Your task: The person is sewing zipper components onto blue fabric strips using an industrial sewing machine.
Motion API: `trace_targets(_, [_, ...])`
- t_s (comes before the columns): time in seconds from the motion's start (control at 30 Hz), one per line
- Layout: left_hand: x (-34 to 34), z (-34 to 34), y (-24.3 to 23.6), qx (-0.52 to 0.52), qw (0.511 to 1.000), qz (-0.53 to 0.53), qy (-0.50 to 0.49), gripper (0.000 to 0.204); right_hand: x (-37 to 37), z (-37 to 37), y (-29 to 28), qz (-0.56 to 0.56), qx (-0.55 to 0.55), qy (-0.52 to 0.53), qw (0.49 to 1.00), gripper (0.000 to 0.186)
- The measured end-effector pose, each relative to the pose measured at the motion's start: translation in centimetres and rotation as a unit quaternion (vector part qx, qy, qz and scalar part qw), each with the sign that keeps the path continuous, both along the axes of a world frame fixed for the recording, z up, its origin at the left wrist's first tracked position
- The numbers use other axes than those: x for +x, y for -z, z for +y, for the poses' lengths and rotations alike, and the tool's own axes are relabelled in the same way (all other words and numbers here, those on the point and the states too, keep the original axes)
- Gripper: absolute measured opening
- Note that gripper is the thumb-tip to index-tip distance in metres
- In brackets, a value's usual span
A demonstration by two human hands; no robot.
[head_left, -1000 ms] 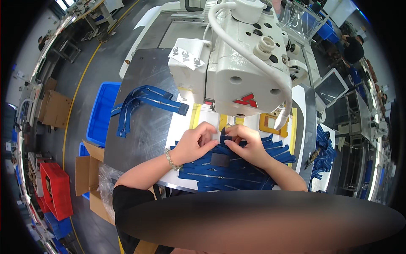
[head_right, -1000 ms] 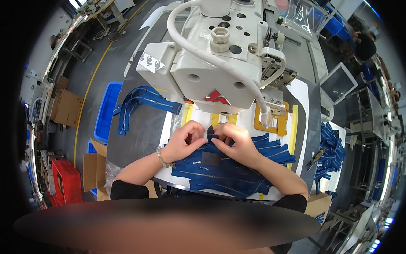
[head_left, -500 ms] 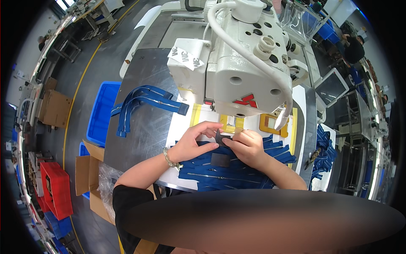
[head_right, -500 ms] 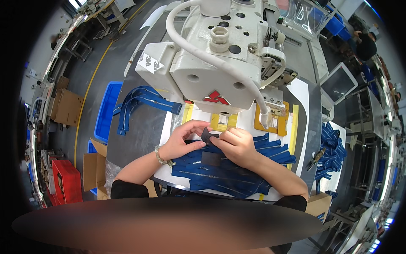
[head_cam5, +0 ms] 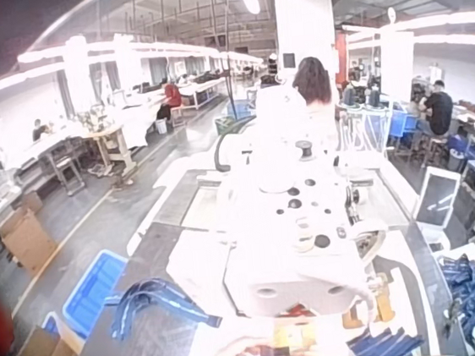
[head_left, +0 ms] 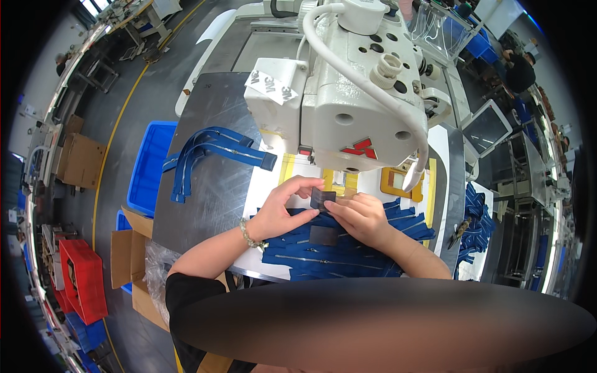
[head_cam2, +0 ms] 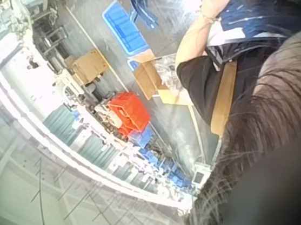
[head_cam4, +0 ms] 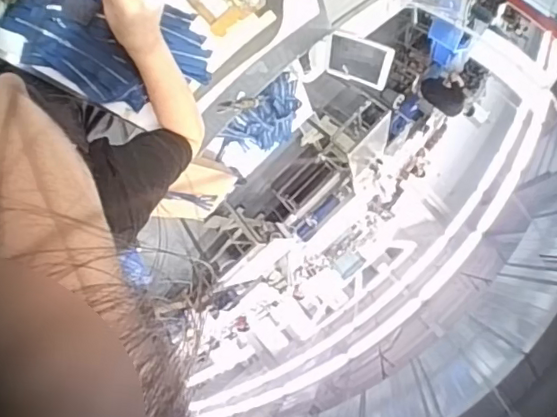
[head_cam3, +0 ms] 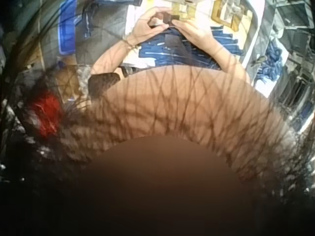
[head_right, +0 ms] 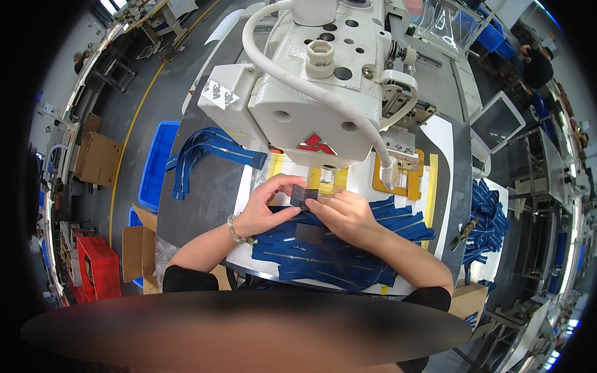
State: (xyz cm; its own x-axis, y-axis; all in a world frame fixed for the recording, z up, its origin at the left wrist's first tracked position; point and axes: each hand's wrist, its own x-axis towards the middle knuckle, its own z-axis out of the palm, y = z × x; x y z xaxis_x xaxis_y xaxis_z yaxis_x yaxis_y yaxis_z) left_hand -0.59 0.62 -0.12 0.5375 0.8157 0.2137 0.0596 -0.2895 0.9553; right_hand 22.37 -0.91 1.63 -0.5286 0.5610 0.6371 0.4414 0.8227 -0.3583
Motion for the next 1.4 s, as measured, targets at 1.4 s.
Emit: trace_targets(1.4, [1.8,-0.6,0.4,0.237,0.948,0.209,0.042,0.058,2.2,2.9,0.5,-0.29,0.144,0.058,0.944,0.027])
